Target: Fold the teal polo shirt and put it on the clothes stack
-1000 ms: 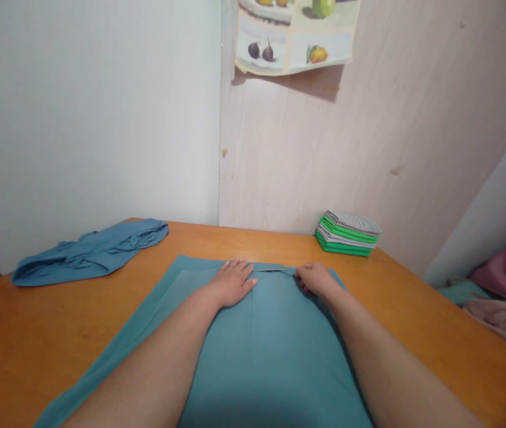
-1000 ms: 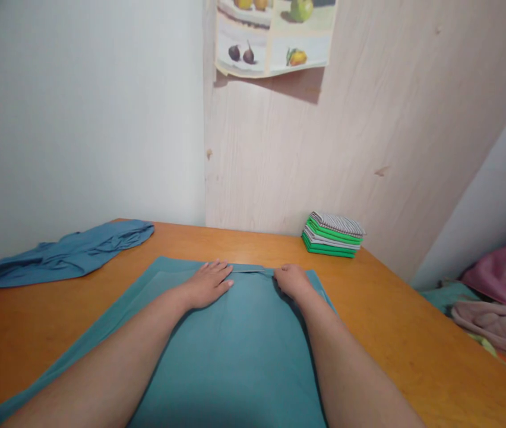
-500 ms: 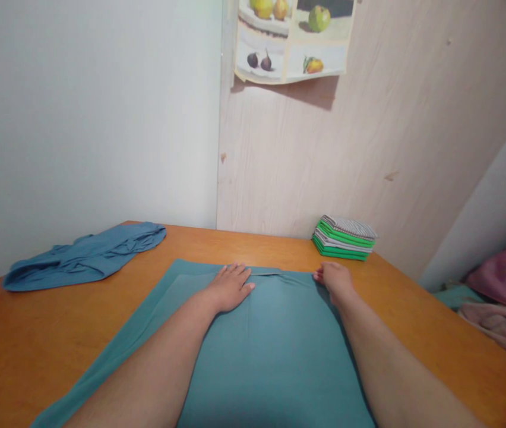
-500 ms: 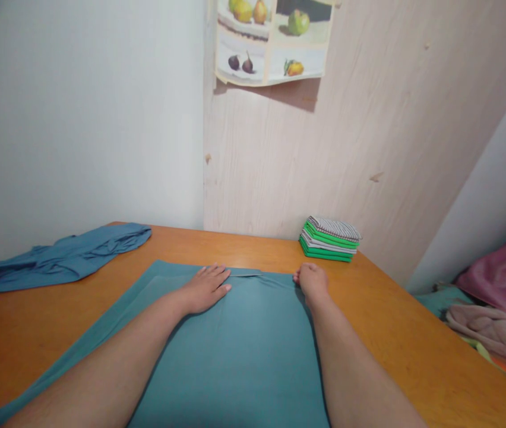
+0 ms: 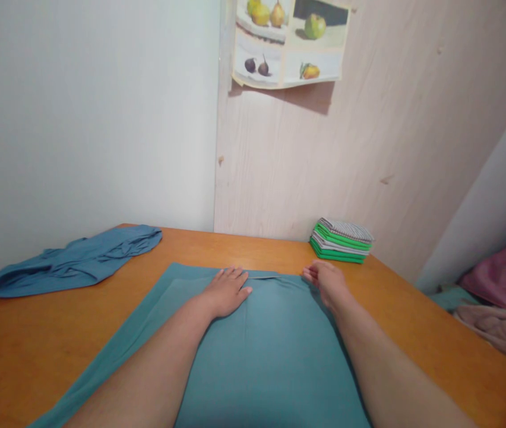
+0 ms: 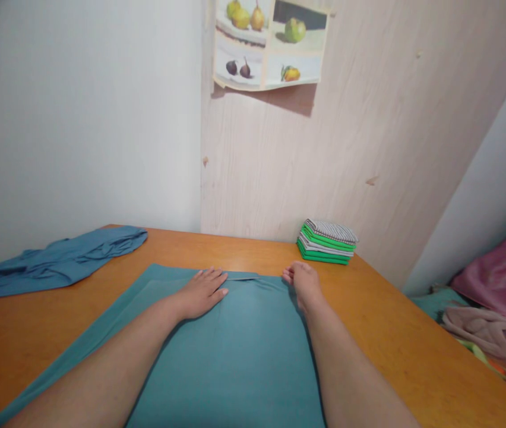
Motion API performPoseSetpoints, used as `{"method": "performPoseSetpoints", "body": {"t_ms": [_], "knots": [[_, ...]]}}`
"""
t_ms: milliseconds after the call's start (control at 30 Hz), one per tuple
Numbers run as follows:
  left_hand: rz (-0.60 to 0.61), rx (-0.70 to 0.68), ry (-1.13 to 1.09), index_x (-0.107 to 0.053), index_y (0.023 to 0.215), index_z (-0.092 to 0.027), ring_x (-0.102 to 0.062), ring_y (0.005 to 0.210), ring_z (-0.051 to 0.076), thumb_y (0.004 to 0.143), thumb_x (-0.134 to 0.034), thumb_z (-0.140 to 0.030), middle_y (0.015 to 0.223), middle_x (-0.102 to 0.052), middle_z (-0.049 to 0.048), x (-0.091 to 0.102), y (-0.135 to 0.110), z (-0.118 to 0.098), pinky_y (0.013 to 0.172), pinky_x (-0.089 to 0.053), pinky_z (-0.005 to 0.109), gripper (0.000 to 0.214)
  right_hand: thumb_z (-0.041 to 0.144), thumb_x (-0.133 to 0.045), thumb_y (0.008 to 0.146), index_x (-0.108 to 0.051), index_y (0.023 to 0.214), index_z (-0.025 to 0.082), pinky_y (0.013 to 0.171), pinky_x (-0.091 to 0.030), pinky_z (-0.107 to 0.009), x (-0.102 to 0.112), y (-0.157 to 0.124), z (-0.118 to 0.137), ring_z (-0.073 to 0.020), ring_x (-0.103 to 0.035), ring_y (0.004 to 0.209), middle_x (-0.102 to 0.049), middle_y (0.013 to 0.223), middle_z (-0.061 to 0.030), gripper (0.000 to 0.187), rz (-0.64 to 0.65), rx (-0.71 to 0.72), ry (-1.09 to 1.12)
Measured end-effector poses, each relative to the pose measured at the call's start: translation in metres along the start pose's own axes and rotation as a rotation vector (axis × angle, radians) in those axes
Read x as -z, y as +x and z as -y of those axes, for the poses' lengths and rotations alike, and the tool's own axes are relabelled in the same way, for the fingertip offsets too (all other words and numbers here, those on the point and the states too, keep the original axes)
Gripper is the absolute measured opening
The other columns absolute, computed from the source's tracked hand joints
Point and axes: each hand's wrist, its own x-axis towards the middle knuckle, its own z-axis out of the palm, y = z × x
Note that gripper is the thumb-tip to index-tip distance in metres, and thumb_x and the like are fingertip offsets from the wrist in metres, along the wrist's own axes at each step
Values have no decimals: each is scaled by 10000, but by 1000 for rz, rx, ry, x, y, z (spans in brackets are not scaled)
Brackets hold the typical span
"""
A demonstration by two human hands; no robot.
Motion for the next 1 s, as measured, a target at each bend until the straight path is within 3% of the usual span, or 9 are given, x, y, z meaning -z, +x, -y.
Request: {"method": "performPoseSetpoints", "body": {"t_ms": [133, 200, 433, 733, 867, 1000], "knots": [[-3, -2, -5, -328, 1527, -194, -140, 1492, 283, 988, -186, -601, 1608, -227, 93, -1, 1, 0, 1183, -143, 488, 690, 185, -603, 866, -606, 884, 136, 700, -616, -276, -15, -15, 0, -161, -703, 734, -690, 819, -97, 52, 237, -195, 43], [-6, -4, -9, -329, 1527, -192, -136, 1493, 285, 988, -184, -602, 1606, -232, 99, -1, 1, 0, 1183, -140, 493, 692, 199, -603, 882, -602, 888, 120, 685, -622, -283, -16, -18, -2, -173, -709, 732, -691, 820, -123, 79, 287, -275, 50], [-7, 0, -28, -327, 1528, -207, -132, 1494, 283, 987, -191, -606, 1604, -240, 93, -2, 0, 1, 1183, -136, 502, 686, 150, -538, 915, -513, 879, 176, 573, -607, -206, -8, -3, -8, -136, -686, 682, -623, 764, -50, 51, 101, -310, 66], [-2, 4, -28, -334, 1525, -186, -156, 1488, 292, 981, -209, -612, 1606, -235, 99, -1, 1, 1, 1185, -139, 497, 702, 182, -517, 925, -481, 874, 220, 601, -575, -141, 11, 13, -2, -83, -629, 646, -557, 749, 5, 72, -177, -178, 113], [-13, 0, -23, -331, 1526, -219, -154, 1490, 278, 982, -194, -615, 1604, -248, 82, -3, 2, 3, 1185, -137, 492, 687, 225, -511, 939, -494, 865, 213, 677, -599, -191, 12, 13, 1, -101, -665, 711, -584, 771, -8, 77, -114, -176, 152], [-15, -6, -19, -327, 1529, -207, -133, 1494, 283, 982, -185, -616, 1605, -239, 91, -4, 2, 3, 1183, -141, 496, 697, 248, -520, 943, -492, 854, 211, 649, -616, -237, 12, 13, -2, -136, -680, 737, -581, 748, -16, 100, -62, -214, 167]]}}
